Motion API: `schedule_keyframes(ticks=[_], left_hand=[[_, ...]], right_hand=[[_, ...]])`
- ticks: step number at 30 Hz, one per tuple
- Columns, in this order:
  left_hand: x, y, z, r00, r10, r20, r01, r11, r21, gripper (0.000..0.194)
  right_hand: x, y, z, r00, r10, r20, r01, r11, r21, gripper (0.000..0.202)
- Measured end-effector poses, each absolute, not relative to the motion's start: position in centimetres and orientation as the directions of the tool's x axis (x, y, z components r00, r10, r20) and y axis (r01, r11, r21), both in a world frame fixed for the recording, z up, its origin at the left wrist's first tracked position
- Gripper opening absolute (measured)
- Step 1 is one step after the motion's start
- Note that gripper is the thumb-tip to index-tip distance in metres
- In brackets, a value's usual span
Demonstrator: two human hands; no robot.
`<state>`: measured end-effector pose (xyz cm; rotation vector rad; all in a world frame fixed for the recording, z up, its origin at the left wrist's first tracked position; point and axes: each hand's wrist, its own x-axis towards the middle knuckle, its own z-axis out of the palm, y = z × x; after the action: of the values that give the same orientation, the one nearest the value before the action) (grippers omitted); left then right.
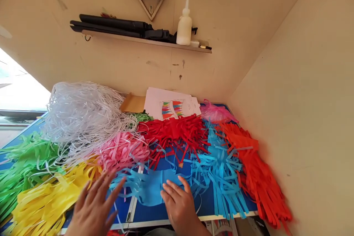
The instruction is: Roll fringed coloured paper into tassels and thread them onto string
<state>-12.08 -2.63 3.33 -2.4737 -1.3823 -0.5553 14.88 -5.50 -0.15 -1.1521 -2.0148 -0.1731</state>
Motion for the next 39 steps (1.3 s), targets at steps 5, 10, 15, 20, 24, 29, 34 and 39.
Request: schedule_keyframes(ticks=[5,10,15,20,24,29,34,39], left_hand=[[-6.3,-3.9,2.2,0.747,0.625,0.225,0.564,-0.776,0.283,0.064],[-4.8,-2.2,-0.9,0.637,0.740,0.214,0.622,-0.658,0.424,0.015],[-4.8,0.1,0.2,0.622,0.783,-0.016,0.709,-0.554,0.435,0.024],[-3.3,2.5,0.4,0.429,0.883,-0.191,0.878,-0.358,0.318,0.032],[-2.6,3.5,0.2,0.358,0.909,-0.215,0.918,-0.300,0.260,0.035],[-2.2,3.7,0.7,0.321,0.915,-0.244,0.939,-0.274,0.207,0.036],[-1.9,3.9,0.9,0.314,0.914,-0.259,0.945,-0.273,0.181,0.034],[-1.7,3.8,0.7,0.317,0.920,-0.232,0.946,-0.288,0.151,0.034]], right_hand=[[14.2,-5.6,-2.0,-0.317,0.708,0.631,0.762,0.586,-0.274,0.025],[17.0,-5.3,-2.4,-0.325,0.837,0.440,0.710,0.523,-0.472,0.021],[18.4,-3.3,-1.6,-0.098,0.989,0.113,0.819,0.145,-0.556,0.016],[17.4,-1.6,-1.3,0.020,0.999,0.040,0.918,-0.002,-0.396,0.018],[17.3,-1.3,-1.8,0.043,0.996,0.081,0.949,-0.016,-0.314,0.017],[17.6,-1.0,-2.3,0.040,0.992,0.118,0.955,-0.003,-0.296,0.018],[17.5,-0.8,-1.8,0.049,0.994,0.093,0.961,-0.021,-0.277,0.017],[17.4,-0.6,-1.6,0.059,0.998,0.030,0.962,-0.049,-0.269,0.013]])
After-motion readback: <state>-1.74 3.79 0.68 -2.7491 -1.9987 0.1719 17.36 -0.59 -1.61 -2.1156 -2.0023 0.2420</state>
